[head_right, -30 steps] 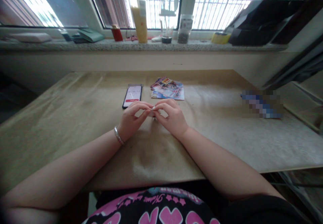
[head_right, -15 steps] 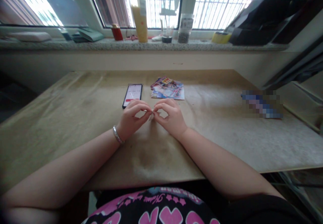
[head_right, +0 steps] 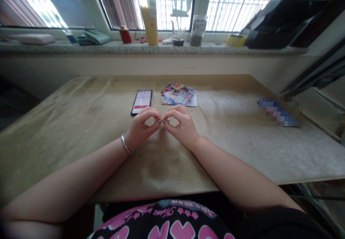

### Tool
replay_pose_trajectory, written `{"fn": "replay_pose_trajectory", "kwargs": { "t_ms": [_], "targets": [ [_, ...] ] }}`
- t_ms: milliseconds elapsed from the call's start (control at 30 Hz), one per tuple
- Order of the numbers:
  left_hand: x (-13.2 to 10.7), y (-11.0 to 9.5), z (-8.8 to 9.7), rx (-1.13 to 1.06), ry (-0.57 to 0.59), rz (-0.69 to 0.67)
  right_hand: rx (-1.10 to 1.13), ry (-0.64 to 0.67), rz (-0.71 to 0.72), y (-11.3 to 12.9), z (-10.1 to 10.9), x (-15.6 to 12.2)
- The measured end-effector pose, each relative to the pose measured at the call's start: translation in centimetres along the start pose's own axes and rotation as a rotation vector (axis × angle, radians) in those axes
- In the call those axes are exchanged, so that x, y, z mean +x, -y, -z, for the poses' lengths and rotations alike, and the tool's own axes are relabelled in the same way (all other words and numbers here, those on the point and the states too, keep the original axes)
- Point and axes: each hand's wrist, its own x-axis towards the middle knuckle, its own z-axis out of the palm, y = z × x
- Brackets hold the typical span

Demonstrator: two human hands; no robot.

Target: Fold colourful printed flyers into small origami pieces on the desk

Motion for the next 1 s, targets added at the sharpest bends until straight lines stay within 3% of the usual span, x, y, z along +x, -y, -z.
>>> {"fn": "replay_pose_trajectory", "kwargs": {
  "t_ms": [367, 567, 733, 1000],
  "targets": [
    [-0.02, -0.32, -0.12, -0.061, -0.011, -0.025, 0.0, 0.031, 0.057, 0.18, -0.13, 0.0],
    [-0.19, -0.1, -0.02, -0.118, 0.055, -0.004, -0.028, 0.003, 0.038, 0.11, -0.14, -0.12],
    [-0.3, 0.35, -0.32, -0.075, -0.014, -0.011, -0.048, -0.008, 0.034, -0.13, -0.05, -0.16],
    [-0.21, 0.53, -0.2, -0.081, -0.022, -0.027, -0.087, -0.029, 0.063, -0.43, 0.11, -0.07]
  ]
}}
